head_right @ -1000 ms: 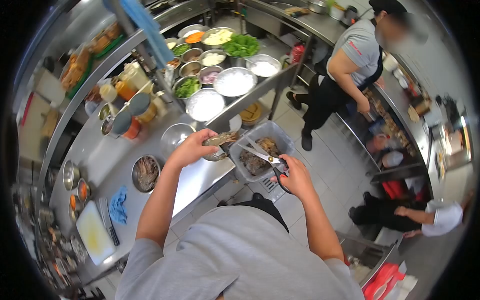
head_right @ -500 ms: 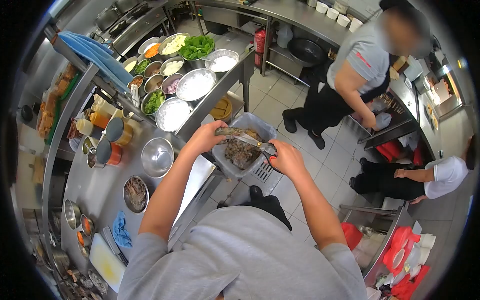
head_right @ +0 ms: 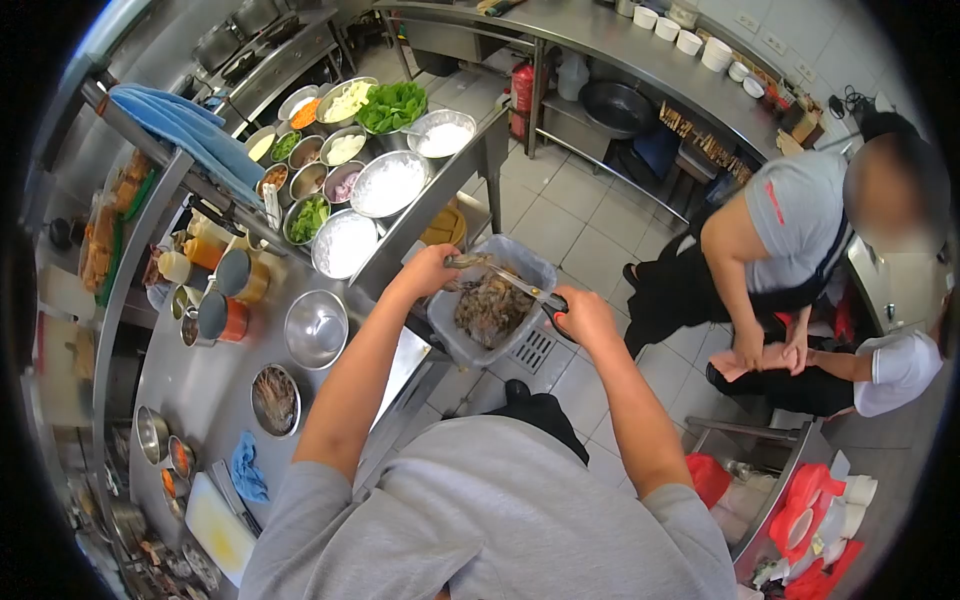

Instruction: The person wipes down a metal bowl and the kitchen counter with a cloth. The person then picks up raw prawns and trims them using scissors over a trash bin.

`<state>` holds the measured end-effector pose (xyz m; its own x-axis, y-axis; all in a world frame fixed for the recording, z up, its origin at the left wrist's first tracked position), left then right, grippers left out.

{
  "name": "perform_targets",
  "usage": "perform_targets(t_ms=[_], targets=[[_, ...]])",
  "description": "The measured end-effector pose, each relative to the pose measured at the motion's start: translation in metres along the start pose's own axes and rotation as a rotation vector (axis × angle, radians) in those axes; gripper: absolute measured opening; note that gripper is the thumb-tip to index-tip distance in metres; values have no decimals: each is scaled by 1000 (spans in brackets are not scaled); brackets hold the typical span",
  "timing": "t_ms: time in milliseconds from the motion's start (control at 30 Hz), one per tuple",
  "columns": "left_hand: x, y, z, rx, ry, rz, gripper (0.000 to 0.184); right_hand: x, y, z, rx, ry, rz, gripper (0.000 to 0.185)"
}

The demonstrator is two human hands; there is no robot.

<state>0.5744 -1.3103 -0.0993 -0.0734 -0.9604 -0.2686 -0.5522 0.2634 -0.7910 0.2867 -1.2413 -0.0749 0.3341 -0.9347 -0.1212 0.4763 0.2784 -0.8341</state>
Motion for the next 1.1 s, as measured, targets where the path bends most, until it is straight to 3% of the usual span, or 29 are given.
perform_targets(t_ms=[33, 100, 133, 167, 200, 233, 300, 433, 567, 633, 667, 767, 1100], targets=[[4, 3, 4, 1, 2, -1, 44, -2, 4, -10, 14, 22, 17, 46], [10, 12, 18, -333, -145, 145, 44, -8, 18, -32, 25, 45, 29, 49], [7, 9, 16, -333, -140, 142, 44, -13, 35, -49, 316, 107, -5, 54], [-2, 8, 15, -543, -199, 210, 45, -15, 53, -64, 607, 168, -37, 58], [-8, 12, 16, -752, -259, 279, 45, -16, 64, -62, 780, 229, 10, 66], [-11, 13, 15, -752, -259, 279, 45, -17, 68, -60, 779, 229, 11, 66], [-18, 20, 14, -978, -312, 351, 33, -18, 78, -39, 1065, 254, -93, 57], [-32, 32, 1, -1179, -266, 379, 31, 8, 78, 12, 1382, 90, -250, 56], [-44, 31, -1, -1146, -271, 354, 33, 37, 71, 10, 1291, 48, -288, 60], [-51, 20, 3, -1101, -284, 307, 34, 43, 52, -8, 747, -141, -355, 63], [-54, 5, 11, -1011, -256, 209, 36, 25, 11, 8, 332, -53, -258, 62], [-52, -13, 30, -873, -236, 91, 39, 11, -3, 10, 111, -40, -113, 60], [-46, -26, 10, -447, -157, 115, 38, 19, -22, 41, -26, -134, -23, 51]])
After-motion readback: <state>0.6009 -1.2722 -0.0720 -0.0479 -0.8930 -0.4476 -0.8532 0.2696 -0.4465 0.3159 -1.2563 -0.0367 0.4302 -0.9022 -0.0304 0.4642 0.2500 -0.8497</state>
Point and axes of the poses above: each hand's wrist, its own x-axis towards the middle knuckle, its own y-axis out of the palm, z = x × y, the point moved 6 cm from there along x, towards the middle knuckle, and after that the axes turned 12 degrees about -y, right-handed, at the moved point
